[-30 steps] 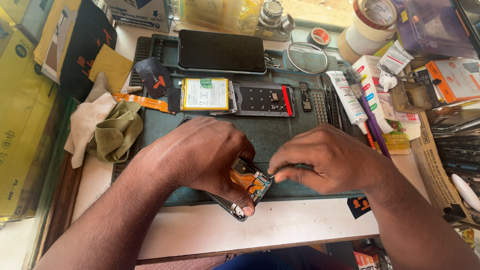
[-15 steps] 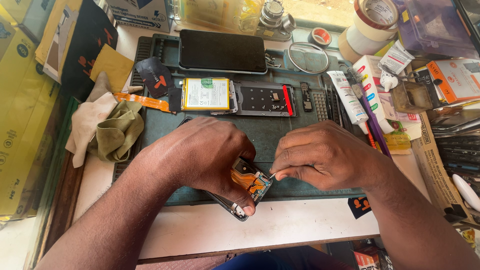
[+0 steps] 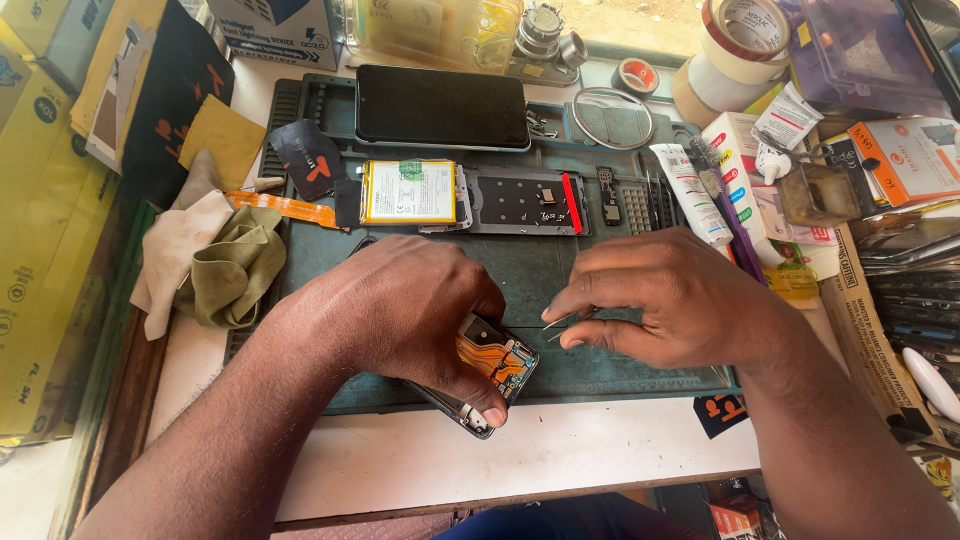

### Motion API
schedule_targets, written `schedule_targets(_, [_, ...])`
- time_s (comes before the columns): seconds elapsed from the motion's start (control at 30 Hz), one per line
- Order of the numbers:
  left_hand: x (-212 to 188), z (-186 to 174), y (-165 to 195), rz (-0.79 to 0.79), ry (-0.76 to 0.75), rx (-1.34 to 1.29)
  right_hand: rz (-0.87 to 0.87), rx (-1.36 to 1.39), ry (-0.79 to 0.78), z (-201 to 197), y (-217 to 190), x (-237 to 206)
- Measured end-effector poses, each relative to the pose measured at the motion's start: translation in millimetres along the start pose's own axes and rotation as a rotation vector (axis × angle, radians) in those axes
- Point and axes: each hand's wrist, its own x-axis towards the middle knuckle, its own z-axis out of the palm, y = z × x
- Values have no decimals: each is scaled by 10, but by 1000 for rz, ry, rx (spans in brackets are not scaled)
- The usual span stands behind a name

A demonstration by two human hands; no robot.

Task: The person uses tweezers and a precision screwdriver to manipulate internal components of a disassembled smartphone. They carefully adjust ribbon cables and small parts on the motherboard while holding the device steady with the other hand.

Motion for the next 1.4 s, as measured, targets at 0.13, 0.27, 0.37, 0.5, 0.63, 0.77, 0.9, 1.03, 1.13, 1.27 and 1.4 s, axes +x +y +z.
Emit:
schedule_targets(0.13, [8,-2,5,1,0,-1,-41,9,-25,38,13,-2])
schedule_targets(0.27, [-5,-8,13,-17,-2,5,51,34,-88,69,5,-3])
schedule_targets(0.37, [-15,-13,16,0,10,14,-4,-2,-69,80,-6,12])
schedule_targets(0.5, [-13,-5,24,-2,17,1,-69,-48,-27,81,-39,23])
schedule_targets(0.63, [-5,2,20,17,20,25,-96,-103,-19,74,-63,39])
schedule_targets(0.77, [2,9,24,30,36,25,-104,-134,-21,72,-83,45])
schedule_targets(0.9, [11,8,30,12,22,7,-96,-130,-23,82,-91,51])
schedule_targets(1.03, [1,-2,27,10,22,24,-118,-124,-16,91,-90,59])
schedule_targets(1.13, [7,-5,30,-5,3,14,-118,-136,-8,94,-94,62])
schedule_targets(1.27, [1,-6,21,-4,12,5,-93,-140,-12,114,-108,71])
schedule_targets(1.4, [3,-11,36,-11,6,24,-71,-159,-39,121,-119,61])
